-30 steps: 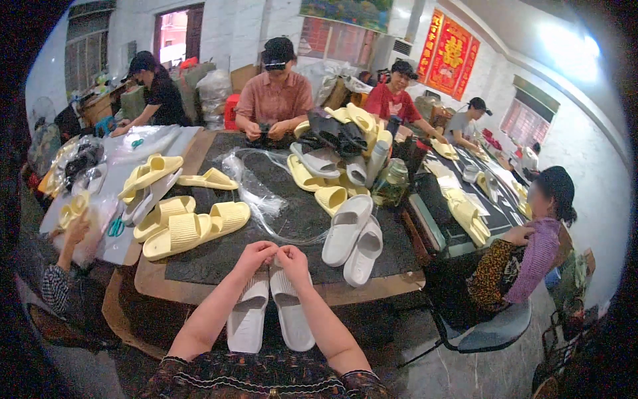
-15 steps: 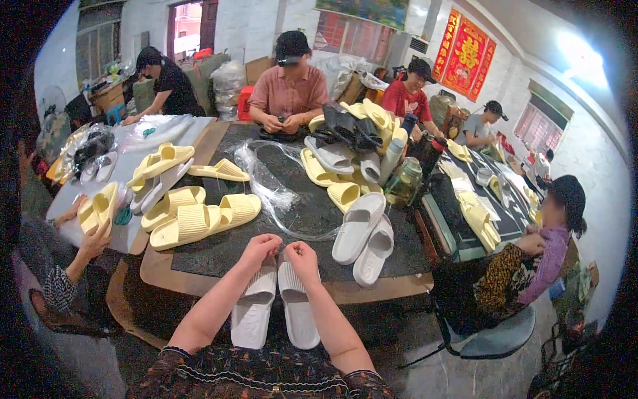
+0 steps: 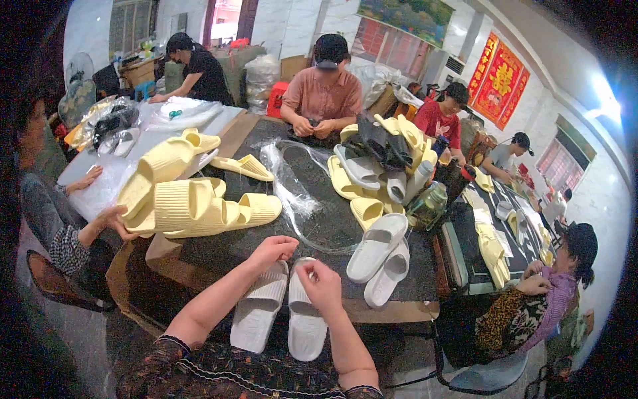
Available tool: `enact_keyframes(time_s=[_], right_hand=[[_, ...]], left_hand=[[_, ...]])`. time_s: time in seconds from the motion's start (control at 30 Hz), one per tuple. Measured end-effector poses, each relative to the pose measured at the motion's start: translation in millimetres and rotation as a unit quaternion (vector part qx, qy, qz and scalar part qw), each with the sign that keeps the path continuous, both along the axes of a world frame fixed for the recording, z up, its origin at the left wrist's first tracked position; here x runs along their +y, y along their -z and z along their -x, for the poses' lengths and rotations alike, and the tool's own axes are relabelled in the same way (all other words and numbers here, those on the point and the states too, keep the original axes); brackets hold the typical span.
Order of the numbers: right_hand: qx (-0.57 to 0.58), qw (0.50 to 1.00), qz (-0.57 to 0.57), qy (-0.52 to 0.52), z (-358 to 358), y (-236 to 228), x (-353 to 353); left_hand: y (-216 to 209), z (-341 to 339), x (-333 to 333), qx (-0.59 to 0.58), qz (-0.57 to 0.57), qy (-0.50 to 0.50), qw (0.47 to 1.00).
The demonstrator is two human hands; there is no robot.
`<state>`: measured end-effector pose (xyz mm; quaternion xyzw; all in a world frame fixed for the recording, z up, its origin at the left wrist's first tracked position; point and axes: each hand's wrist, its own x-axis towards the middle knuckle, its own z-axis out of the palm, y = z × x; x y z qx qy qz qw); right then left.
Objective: Inspecting and sorting various colors of rubber slippers at a factory workstation.
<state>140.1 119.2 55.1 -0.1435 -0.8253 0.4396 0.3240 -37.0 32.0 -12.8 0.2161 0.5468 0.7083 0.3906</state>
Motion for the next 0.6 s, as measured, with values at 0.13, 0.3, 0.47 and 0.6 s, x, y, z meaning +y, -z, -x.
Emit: enact_keyframes(time_s=[0.13, 0.3, 0.47, 0.6], right_hand=[[-0.254, 0.948, -0.086, -0.169, -35.1, -20.6, -1.0], [-0.301, 0.921, -0.169, -0.182, -45.1, 3.7, -8.5], [-0.366, 0.897, -0.186, -0.166, -42.4, 14.6, -29.2], [-0.283, 0.918, -0.251, -0.121, -34.6, 26.8, -32.5]], left_hand=[[-3.1, 12.0, -12.4, 0.239, 0.059, 0.007, 0.969], [-58.0, 9.3, -53.3, 0.54, 0.174, -0.005, 0.823], [-126.7, 18.4, -103.6, 0.655, 0.176, -0.087, 0.729], [-171.1, 75.5, -126.3, 0.702, 0.236, -0.257, 0.621]])
